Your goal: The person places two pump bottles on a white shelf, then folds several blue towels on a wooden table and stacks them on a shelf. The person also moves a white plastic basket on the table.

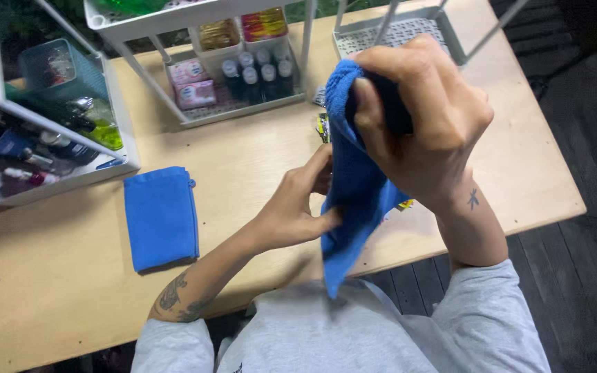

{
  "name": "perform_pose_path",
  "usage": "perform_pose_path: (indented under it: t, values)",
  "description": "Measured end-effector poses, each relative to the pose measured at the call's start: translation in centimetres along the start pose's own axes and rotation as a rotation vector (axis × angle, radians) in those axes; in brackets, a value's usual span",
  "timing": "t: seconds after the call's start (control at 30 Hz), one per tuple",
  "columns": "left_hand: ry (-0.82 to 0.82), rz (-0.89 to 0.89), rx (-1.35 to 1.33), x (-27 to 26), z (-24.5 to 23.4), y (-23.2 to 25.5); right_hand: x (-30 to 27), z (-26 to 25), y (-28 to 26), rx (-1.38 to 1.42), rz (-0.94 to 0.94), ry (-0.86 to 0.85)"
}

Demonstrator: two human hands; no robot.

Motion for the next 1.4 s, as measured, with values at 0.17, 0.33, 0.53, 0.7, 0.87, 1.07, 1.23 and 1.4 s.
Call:
perform_pose_path:
  t: [0.17,0.33,0.53,0.7,0.87,1.07,1.23,1.4]
  values:
    - [0.421,-0.022,0.519,-3.8,-10.5,0.0,2.8,5.1,1.8,0.037,-0.053,0.037]
    - [0.637,0.130,0.714,-6.5,-15.9,2.6,2.8,6.5,3.3,0.068,-0.076,0.084]
    - [0.232,0.098,0.849,-9.4,-14.8,0.7,-3.3,6.3,3.8,0.404,0.059,-0.527]
    - [-0.198,-0.302,0.696,-12.7,-11.0,-6.8,-13.7,14.0,1.2,0.645,0.106,-1.301]
    - [0.226,-0.512,0.641,-15.2,-14.1,-9.7,-17.5,16.7,3.2,0.653,0.302,-1.432]
    - [0.361,-0.933,1.003,-15.3,-15.5,-12.5,-14.1,20.7,7.4,0.438,0.446,-0.953]
    - [0.502,-0.404,1.172,-16.2,-12.7,-13.2,-11.4,28.8,6.7,0.393,0.100,-0.651]
    - [0.513,-0.664,0.891,-19.2,-13.9,-13.8,-11.3,36.3,11.2,0.036,0.283,-0.754]
Point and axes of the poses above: each hand's wrist, its own x-axis towards the middle knuckle, its own z-axis out of the palm, y = z × x, the point moved 4 cm from there along x, towards the middle knuckle
